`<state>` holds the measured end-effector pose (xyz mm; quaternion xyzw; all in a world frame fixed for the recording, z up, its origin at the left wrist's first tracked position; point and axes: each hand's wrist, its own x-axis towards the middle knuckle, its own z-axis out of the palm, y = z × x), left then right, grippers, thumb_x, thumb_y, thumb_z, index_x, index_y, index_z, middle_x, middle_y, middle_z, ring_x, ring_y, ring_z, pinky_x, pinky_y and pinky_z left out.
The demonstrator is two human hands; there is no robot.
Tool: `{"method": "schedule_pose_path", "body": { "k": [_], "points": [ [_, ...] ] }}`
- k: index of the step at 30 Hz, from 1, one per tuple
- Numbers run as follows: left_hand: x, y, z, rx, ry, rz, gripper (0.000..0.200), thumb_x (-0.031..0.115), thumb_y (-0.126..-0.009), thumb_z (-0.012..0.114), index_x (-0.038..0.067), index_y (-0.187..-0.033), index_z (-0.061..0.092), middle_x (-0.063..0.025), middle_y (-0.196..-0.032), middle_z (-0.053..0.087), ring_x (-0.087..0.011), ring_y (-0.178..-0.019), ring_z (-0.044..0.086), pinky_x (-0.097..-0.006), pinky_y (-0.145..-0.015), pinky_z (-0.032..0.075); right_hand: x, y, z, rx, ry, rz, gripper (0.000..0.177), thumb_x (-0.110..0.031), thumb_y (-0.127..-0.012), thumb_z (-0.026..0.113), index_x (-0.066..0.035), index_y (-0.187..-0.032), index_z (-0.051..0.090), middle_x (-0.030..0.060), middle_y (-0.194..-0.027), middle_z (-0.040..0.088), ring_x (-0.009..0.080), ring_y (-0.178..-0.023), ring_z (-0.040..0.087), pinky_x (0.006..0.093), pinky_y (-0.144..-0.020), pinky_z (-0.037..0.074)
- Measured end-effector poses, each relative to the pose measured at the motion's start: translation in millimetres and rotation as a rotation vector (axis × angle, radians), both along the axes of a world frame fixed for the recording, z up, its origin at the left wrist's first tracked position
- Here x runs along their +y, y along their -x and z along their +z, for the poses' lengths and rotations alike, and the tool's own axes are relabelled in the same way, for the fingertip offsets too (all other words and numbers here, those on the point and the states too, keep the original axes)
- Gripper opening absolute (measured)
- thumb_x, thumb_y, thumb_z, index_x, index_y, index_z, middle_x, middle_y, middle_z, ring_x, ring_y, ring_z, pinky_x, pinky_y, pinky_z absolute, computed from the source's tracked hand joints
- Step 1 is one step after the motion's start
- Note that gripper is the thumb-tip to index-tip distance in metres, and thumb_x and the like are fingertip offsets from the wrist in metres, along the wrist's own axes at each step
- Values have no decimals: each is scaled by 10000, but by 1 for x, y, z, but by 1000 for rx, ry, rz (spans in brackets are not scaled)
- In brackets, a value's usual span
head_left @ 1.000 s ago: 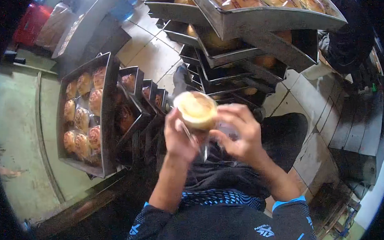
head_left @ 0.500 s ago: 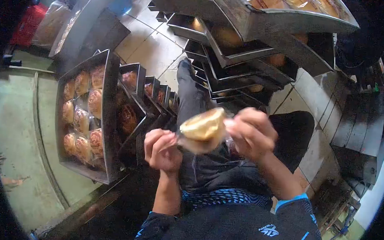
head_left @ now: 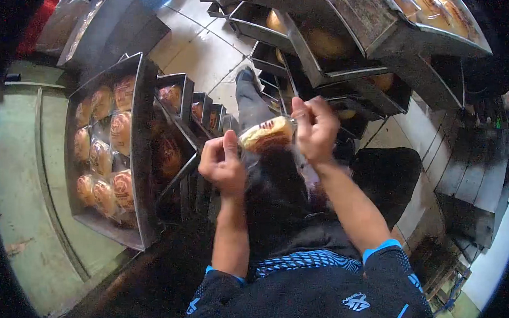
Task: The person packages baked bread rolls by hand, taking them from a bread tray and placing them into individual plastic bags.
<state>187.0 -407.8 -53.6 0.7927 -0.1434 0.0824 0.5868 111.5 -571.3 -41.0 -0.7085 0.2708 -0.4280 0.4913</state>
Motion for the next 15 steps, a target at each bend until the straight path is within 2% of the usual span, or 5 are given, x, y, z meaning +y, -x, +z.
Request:
{"method": "schedule_pose_path", "body": {
  "k": [2, 6, 10, 11, 15],
  "points": [
    [12, 17, 17, 261, 183, -112, 216, 130, -965, 672, 31, -773, 659, 47, -680, 568, -19, -578, 443, -189, -518, 312, 22, 23, 0, 112, -5, -69, 352, -179, -955, 656, -17, -661, 550, 96, -608, 484, 207, -525, 461, 355, -504, 362],
    [75, 73, 4, 475, 10, -107, 192, 120, -933, 712, 21, -771, 685, 31, -706, 609, -31, -595, 486, -185, -536, 346, 77, 98, -41, 379, -152, 40, 410, -215, -1005, 566, 9, -669, 497, 71, -584, 456, 97, -551, 401, 338, -499, 326],
    [97, 111, -1, 256, -112, -118, 152, 74, -935, 689, -12, -813, 662, -53, -761, 668, -95, -679, 611, -221, -611, 493, 75, 136, -57, 654, -223, 266, 350, -167, -936, 623, 34, -654, 575, 194, -640, 566, 214, -509, 523, 395, -517, 388],
    [96, 110, 5, 269, -17, -91, 135, 66, -934, 686, -22, -834, 664, -64, -765, 678, -100, -674, 622, -231, -619, 508, 63, 137, -47, 626, -89, 244, 310, -197, -922, 626, 12, -695, 663, 208, -654, 594, 372, -612, 604, 453, -588, 465],
    [83, 66, 34, 317, 12, -210, 142, 79, -901, 720, -34, -961, 658, -108, -937, 694, -145, -777, 662, -269, -727, 547, 30, 111, -1, 228, -95, 174, 287, -226, -989, 599, -4, -849, 716, 74, -883, 710, 144, -702, 664, 268, -612, 514]
  ]
}}
